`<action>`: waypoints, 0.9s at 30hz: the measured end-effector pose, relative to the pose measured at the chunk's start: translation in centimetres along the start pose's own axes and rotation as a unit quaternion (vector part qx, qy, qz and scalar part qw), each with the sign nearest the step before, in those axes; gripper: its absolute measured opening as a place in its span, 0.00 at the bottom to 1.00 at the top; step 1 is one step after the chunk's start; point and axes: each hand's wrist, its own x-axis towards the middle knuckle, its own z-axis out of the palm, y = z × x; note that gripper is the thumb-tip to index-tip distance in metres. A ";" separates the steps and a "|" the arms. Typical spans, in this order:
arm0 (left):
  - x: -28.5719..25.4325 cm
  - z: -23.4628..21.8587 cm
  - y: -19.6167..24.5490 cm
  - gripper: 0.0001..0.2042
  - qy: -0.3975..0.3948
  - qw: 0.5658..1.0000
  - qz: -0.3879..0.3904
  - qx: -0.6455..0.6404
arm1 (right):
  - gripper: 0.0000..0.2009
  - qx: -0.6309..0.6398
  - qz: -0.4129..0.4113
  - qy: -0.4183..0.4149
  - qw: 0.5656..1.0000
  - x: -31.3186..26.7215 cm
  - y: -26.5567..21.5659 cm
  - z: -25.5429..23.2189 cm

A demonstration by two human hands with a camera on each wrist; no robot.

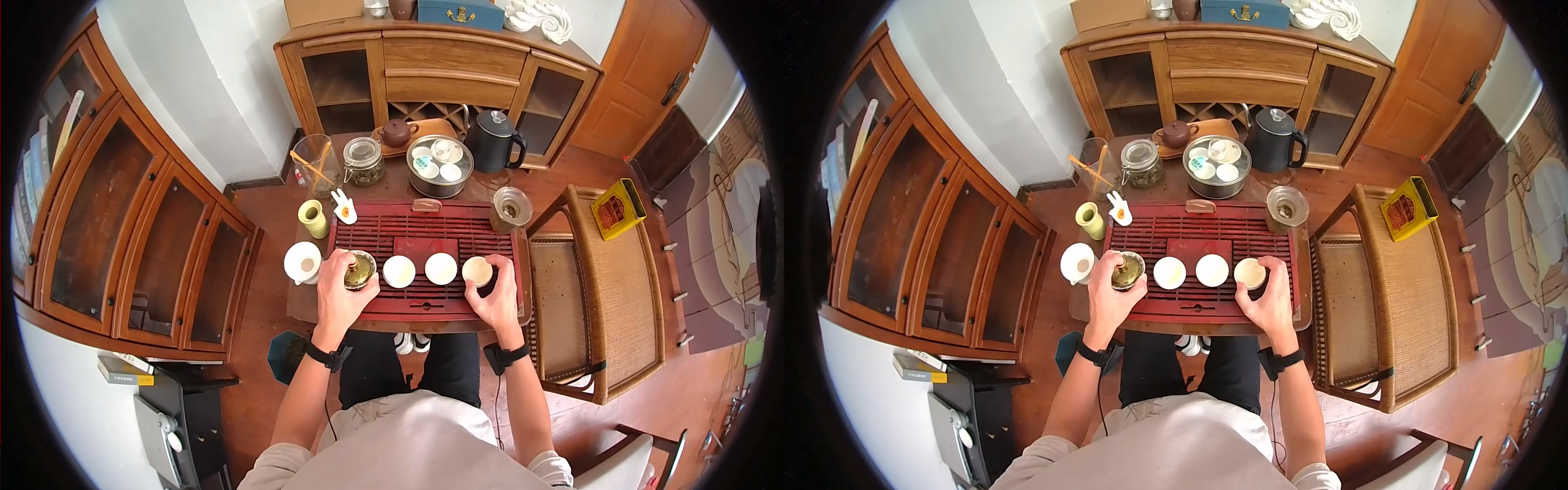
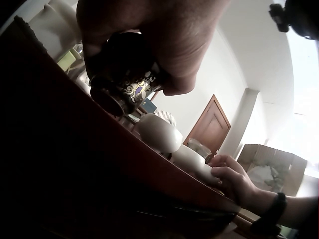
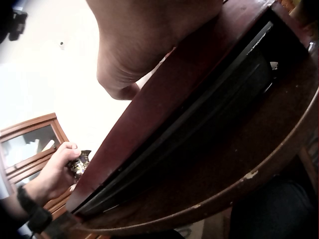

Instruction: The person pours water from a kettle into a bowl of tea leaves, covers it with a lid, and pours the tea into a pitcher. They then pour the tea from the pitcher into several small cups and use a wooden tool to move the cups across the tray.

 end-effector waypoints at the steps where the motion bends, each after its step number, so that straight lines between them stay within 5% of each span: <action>1: 0.1 -0.1 0.1 0.26 0.000 1.000 0.000 0.000 | 0.29 -0.001 -0.001 0.001 1.000 0.0 0.0 0.0; 16: -0.4 -0.3 2.0 0.24 -0.053 0.993 0.051 0.089 | 0.29 0.000 -0.002 0.003 1.000 0.0 0.0 0.1; 27: -2.6 -0.2 0.9 0.29 -0.001 0.992 0.095 0.079 | 0.30 -0.004 -0.012 0.002 1.000 -0.2 0.5 0.2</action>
